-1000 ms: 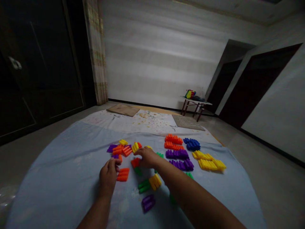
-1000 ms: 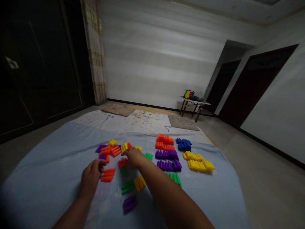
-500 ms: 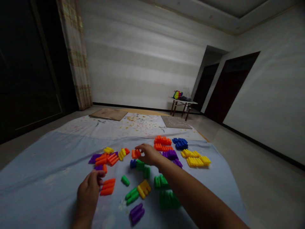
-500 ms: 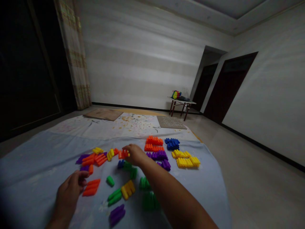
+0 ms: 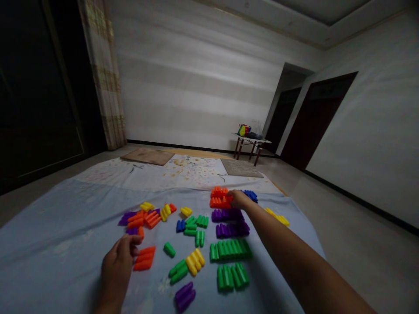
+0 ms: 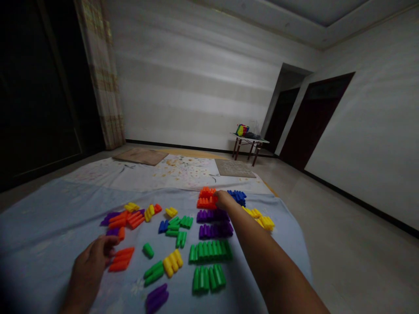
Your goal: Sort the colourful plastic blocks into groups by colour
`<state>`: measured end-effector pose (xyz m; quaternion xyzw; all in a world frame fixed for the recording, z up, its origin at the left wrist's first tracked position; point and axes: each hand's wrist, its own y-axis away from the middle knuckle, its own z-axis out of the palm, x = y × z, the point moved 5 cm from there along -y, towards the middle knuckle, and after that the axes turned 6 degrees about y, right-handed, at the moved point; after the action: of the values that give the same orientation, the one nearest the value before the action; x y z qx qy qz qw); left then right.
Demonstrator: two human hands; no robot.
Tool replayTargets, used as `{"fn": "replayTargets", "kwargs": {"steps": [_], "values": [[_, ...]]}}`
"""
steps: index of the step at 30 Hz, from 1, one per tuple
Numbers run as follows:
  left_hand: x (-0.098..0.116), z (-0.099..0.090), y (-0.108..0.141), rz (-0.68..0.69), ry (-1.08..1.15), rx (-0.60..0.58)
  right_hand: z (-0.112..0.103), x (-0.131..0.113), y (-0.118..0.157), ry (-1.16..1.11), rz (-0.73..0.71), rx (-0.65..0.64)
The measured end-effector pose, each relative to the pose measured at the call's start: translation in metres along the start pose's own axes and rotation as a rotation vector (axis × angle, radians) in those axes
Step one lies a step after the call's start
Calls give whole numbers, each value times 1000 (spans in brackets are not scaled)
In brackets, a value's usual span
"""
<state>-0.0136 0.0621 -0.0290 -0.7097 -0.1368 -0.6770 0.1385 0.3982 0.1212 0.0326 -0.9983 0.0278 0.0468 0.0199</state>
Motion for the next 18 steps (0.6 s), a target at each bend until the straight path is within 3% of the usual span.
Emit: {"fn": "replayTargets", "kwargs": {"steps": [8, 18], "values": [[-2, 0, 0, 4, 4, -1, 12, 5, -14, 10, 18, -62], [3, 2, 2, -7, 4, -10, 10, 7, -5, -55, 5, -29]]}}
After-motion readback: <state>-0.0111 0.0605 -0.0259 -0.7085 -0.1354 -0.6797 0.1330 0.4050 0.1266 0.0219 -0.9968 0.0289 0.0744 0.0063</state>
